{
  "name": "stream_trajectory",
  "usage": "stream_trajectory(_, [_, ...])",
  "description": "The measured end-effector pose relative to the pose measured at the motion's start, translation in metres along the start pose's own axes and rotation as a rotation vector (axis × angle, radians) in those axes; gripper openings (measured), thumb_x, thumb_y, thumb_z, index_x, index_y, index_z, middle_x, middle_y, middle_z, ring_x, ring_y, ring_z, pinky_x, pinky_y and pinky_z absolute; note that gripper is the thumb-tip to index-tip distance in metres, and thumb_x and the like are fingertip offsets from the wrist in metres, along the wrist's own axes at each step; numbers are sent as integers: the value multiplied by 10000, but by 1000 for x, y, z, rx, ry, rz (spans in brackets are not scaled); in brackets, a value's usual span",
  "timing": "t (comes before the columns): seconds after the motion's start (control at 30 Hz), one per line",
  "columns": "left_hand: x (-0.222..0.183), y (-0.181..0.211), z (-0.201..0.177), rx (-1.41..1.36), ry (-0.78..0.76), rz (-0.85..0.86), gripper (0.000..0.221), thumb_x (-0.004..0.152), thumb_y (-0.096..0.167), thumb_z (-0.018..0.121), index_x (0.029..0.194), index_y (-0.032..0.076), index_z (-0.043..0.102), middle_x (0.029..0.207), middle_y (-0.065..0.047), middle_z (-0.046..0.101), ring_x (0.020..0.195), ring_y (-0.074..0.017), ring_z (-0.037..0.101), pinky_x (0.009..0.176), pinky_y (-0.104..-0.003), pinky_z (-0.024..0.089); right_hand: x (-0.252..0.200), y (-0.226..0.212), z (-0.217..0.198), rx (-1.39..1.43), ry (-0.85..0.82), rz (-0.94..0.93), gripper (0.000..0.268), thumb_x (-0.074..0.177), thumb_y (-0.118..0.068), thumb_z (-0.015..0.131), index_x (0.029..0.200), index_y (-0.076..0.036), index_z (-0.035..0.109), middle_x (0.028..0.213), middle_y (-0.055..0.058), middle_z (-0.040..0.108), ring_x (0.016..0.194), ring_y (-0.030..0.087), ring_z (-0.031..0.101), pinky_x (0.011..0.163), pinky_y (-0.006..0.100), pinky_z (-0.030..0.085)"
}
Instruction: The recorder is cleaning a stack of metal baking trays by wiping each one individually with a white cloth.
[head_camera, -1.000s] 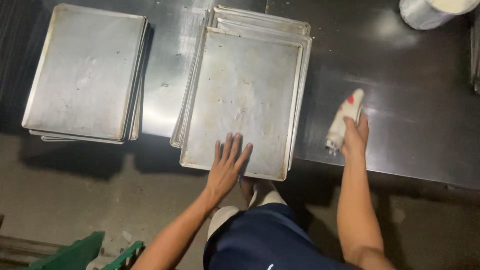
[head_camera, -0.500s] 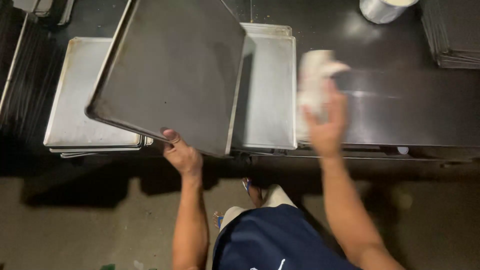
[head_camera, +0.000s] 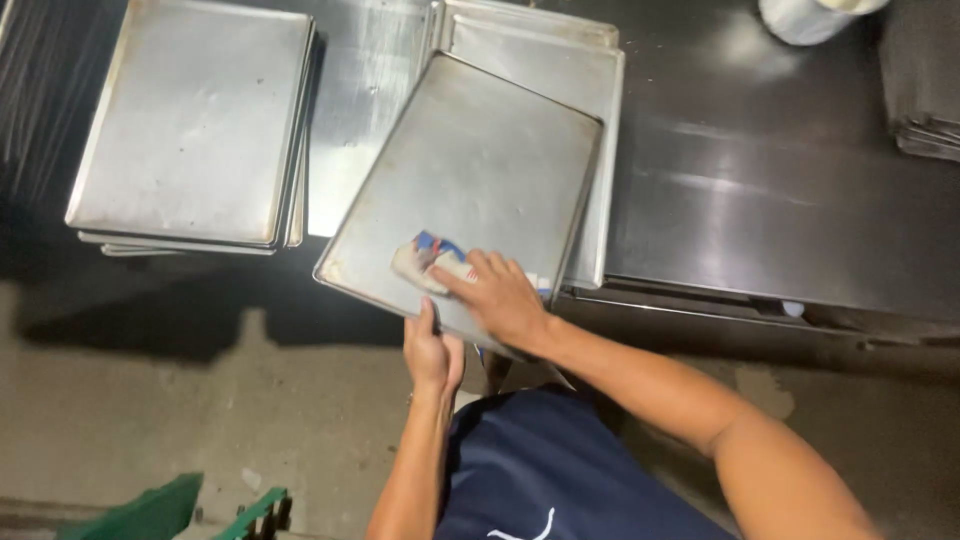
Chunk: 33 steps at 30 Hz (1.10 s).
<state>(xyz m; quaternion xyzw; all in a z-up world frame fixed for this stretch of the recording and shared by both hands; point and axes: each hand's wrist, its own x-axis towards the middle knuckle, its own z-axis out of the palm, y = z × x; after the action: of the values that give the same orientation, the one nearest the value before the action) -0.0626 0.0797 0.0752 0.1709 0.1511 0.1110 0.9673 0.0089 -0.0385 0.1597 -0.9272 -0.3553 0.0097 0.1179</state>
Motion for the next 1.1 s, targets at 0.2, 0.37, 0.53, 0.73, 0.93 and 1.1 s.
stream_trajectory(0.2, [-32,-7,-28,192,219,15,346,1025,103,567,1343,-28,531,1311,-137,619,1209,-263,584,1048,-449,462,74,199,35,31,268,76,419,922,-204,612,1337,-243,648,1125,214,623,1043,421,614,839,546,485])
stream_trajectory(0.37, [-28,10,-12,314,250,-21,324,962,74,662,1254,-28,566,1155,-154,662,1049,-277,643,914,-450,538,112,288,-8,-91,275,285,461,954,-165,649,1412,-221,633,1125,261,550,914,453,625,735,560,521])
stream_trajectory(0.53, [-6,28,-17,453,159,-159,500,841,22,724,1310,-40,562,1187,-155,667,1086,-295,655,943,-446,544,104,199,6,8,207,190,533,923,-219,670,1447,-176,586,1164,227,564,944,430,629,769,538,523])
stream_trajectory(0.73, [-11,20,-21,476,28,-258,615,795,4,752,1369,-4,532,1239,-120,655,1146,-271,639,985,-426,528,65,4,-40,401,-128,-380,482,944,-277,659,1414,-210,577,1110,162,625,1005,348,623,849,484,496])
stream_trajectory(0.93, [-29,6,-22,491,122,-189,571,792,3,736,1334,-32,559,1180,-126,680,1100,-283,656,958,-433,542,193,122,53,378,-59,-323,421,977,-273,626,1397,-279,610,1165,126,681,1052,338,669,872,467,536])
stream_trajectory(1.1, [-28,-11,-12,371,168,-114,469,828,-12,704,1272,-121,602,1117,-196,697,1028,-333,676,899,-452,569,263,211,30,112,131,203,467,985,-216,595,1450,-258,566,1167,219,581,905,409,669,750,540,538])
